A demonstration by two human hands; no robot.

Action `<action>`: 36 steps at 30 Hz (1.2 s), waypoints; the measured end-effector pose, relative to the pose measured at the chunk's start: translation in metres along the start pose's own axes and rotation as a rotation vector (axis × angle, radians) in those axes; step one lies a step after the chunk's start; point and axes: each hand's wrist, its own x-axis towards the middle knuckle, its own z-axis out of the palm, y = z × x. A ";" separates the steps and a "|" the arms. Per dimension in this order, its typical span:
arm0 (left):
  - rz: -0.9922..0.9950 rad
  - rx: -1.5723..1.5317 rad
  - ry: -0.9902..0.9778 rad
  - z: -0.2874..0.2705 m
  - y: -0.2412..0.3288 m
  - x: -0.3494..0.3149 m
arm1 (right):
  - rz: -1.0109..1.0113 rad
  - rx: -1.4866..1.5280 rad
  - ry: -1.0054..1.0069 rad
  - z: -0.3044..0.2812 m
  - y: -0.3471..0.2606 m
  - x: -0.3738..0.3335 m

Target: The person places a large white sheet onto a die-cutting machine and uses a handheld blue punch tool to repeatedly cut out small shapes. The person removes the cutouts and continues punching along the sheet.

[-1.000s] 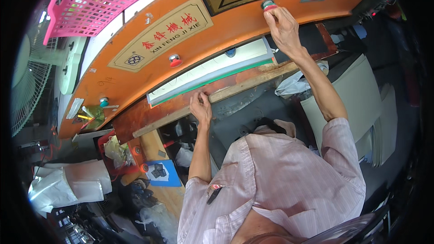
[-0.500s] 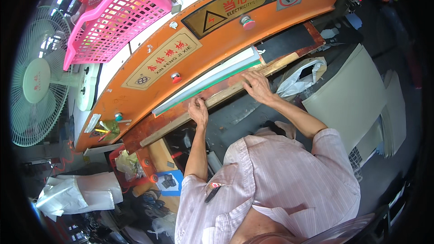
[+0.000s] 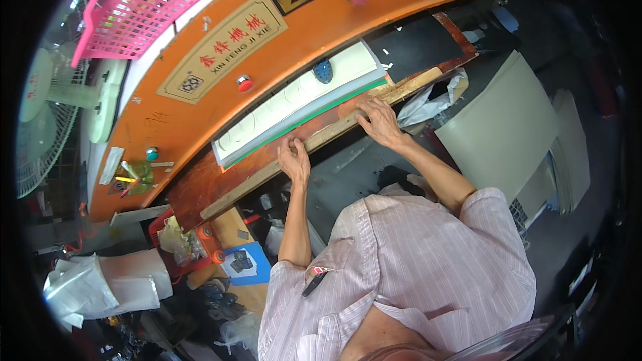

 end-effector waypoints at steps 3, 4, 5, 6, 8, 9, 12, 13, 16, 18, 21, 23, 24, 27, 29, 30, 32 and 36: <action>-0.114 -0.039 -0.118 -0.015 0.010 -0.031 | 0.130 0.039 -0.100 -0.014 -0.011 -0.018; 0.010 -0.033 -0.054 -0.017 0.016 -0.033 | 0.081 0.049 -0.008 -0.019 -0.015 -0.019; 0.128 -0.013 0.010 -0.018 0.025 -0.034 | 0.079 0.052 0.043 -0.025 -0.019 -0.017; 0.218 0.004 0.056 -0.019 0.034 -0.031 | 0.090 0.060 0.072 -0.029 -0.024 -0.012; 0.399 0.033 -0.017 -0.012 0.054 -0.015 | -0.011 0.078 0.114 -0.032 -0.031 0.004; 0.402 0.007 -0.113 -0.002 0.066 -0.005 | -0.014 0.085 0.045 -0.032 -0.036 0.011; 0.461 0.006 -0.298 0.029 0.091 0.012 | 0.008 0.052 -0.189 -0.024 -0.045 0.018; 0.451 0.021 -0.350 0.034 0.093 0.008 | 0.034 0.032 -0.161 -0.020 -0.048 0.016; 0.432 0.088 -0.430 0.040 0.093 -0.013 | 0.127 0.196 -0.192 -0.028 -0.040 -0.006; 0.404 0.102 -0.462 0.040 0.088 -0.026 | 0.111 0.259 -0.175 -0.030 -0.033 -0.019; 0.369 0.129 -0.477 0.040 0.084 -0.036 | 0.130 0.319 -0.189 -0.029 -0.022 -0.032; 0.320 0.129 -0.506 0.041 0.082 -0.038 | 0.321 0.497 -0.257 -0.029 -0.014 -0.034; 0.310 0.115 -0.490 0.043 0.080 -0.033 | 0.380 0.587 -0.289 -0.024 -0.009 -0.027; 0.277 0.121 -0.508 0.046 0.077 -0.030 | 0.709 1.009 -0.285 -0.037 0.011 -0.014; 0.259 0.110 -0.515 0.049 0.074 -0.028 | 0.742 0.979 -0.198 -0.052 0.018 -0.007; 0.243 0.110 -0.541 0.048 0.073 -0.031 | 0.725 0.871 -0.194 -0.062 0.018 -0.009; 0.237 0.100 -0.518 0.050 0.068 -0.028 | 0.580 0.604 -0.208 -0.066 0.017 -0.010; 0.198 0.118 -0.582 0.050 0.064 -0.023 | 0.176 0.183 -0.186 -0.047 0.005 -0.017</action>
